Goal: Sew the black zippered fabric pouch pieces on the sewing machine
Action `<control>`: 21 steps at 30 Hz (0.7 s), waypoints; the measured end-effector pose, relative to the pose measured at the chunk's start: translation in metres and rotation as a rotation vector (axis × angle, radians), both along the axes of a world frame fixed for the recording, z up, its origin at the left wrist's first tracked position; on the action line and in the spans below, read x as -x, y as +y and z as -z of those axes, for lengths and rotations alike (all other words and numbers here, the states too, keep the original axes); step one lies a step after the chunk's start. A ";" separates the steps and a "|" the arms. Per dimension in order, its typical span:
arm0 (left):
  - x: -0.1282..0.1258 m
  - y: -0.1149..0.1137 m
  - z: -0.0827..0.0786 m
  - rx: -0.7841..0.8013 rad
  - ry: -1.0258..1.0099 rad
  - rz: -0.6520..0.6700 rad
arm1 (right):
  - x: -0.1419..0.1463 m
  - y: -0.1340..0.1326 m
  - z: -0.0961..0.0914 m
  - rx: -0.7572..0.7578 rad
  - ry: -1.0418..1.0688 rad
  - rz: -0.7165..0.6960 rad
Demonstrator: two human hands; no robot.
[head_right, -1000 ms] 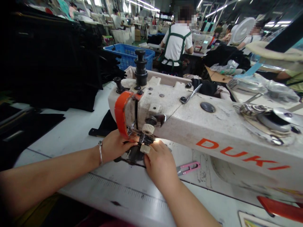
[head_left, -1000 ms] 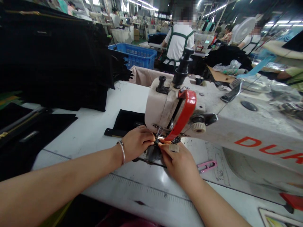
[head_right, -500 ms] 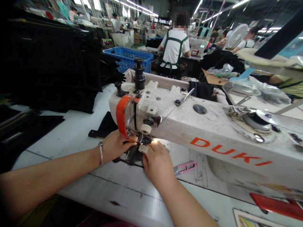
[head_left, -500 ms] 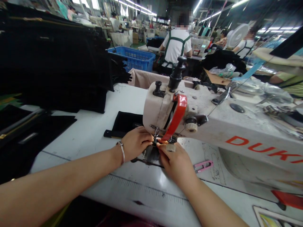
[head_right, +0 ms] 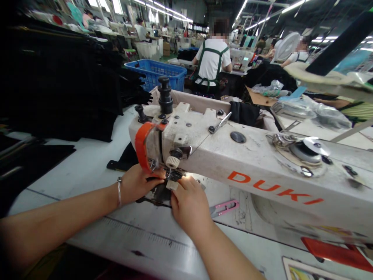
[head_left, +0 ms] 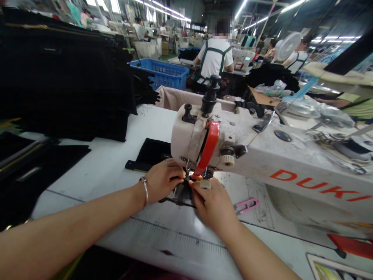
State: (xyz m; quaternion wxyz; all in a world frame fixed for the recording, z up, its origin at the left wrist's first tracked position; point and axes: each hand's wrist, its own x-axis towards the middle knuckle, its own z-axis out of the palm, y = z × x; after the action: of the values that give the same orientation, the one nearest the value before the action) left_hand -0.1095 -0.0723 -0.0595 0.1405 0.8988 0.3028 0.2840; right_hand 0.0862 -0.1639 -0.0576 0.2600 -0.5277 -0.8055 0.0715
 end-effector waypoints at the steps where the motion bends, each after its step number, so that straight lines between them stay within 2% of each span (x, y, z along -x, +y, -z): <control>1: 0.000 -0.001 0.000 -0.010 -0.003 0.003 | 0.000 0.000 0.000 0.004 0.006 -0.006; 6: 0.000 -0.001 0.001 -0.060 -0.003 -0.005 | 0.000 0.001 0.000 0.007 0.040 0.014; 10: -0.001 0.006 0.004 -0.040 0.011 -0.033 | 0.000 0.002 -0.001 -0.025 0.061 0.015; 14: 0.010 0.000 -0.006 -0.002 0.134 -0.008 | -0.005 -0.002 -0.003 -0.102 0.084 -0.002; 17: 0.037 -0.034 -0.016 0.050 0.300 0.071 | -0.009 -0.005 -0.004 -0.162 0.099 -0.029; 21: 0.086 -0.107 -0.018 0.018 0.405 0.131 | -0.007 -0.012 -0.010 -0.187 0.084 -0.219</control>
State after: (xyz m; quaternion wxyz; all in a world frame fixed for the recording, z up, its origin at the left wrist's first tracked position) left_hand -0.1954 -0.1791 -0.0416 0.1031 0.9540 0.2684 0.0852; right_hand 0.0929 -0.1761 -0.0475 0.3320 -0.4069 -0.8497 0.0462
